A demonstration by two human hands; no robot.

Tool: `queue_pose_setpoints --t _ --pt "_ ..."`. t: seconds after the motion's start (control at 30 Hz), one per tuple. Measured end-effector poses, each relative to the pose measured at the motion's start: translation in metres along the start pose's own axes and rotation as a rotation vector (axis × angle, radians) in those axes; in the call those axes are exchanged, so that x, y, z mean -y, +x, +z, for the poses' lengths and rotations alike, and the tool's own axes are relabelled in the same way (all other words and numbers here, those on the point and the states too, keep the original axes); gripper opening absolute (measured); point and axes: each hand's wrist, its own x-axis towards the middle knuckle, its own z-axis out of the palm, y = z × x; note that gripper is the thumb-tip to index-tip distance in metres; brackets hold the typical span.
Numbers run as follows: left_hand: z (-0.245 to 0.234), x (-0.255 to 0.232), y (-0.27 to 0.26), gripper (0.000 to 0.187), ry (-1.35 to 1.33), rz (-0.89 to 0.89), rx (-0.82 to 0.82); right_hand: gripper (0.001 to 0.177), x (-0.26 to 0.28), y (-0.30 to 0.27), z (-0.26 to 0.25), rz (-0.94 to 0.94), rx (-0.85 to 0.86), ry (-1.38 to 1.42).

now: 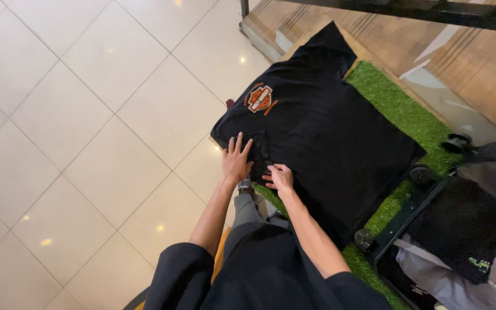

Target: The person picks up a black t-shirt from a chair, spreads it flat on a patch of artificial grass, folds the sleeves and body into a square, and then places the folded shirt into an open suitcase.

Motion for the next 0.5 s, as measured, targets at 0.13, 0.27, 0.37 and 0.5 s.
queue_pose_setpoints --t 0.13,0.27,0.37,0.5 --pt "-0.017 -0.017 -0.003 0.098 0.024 -0.031 0.029 0.029 -0.003 -0.010 -0.034 -0.092 -0.114 -0.034" --pt "-0.005 -0.032 -0.011 0.098 0.017 0.023 -0.003 0.032 0.004 -0.043 -0.080 -0.313 -0.214 -0.166" --pt "0.016 -0.040 -0.013 0.101 0.040 0.034 0.066 0.034 0.001 -0.074 -0.114 -0.579 -0.434 -0.449" --pt "0.021 -0.043 -0.013 0.101 0.103 0.028 0.062 0.038 -0.001 -0.100 -0.139 -0.605 -0.551 -0.493"
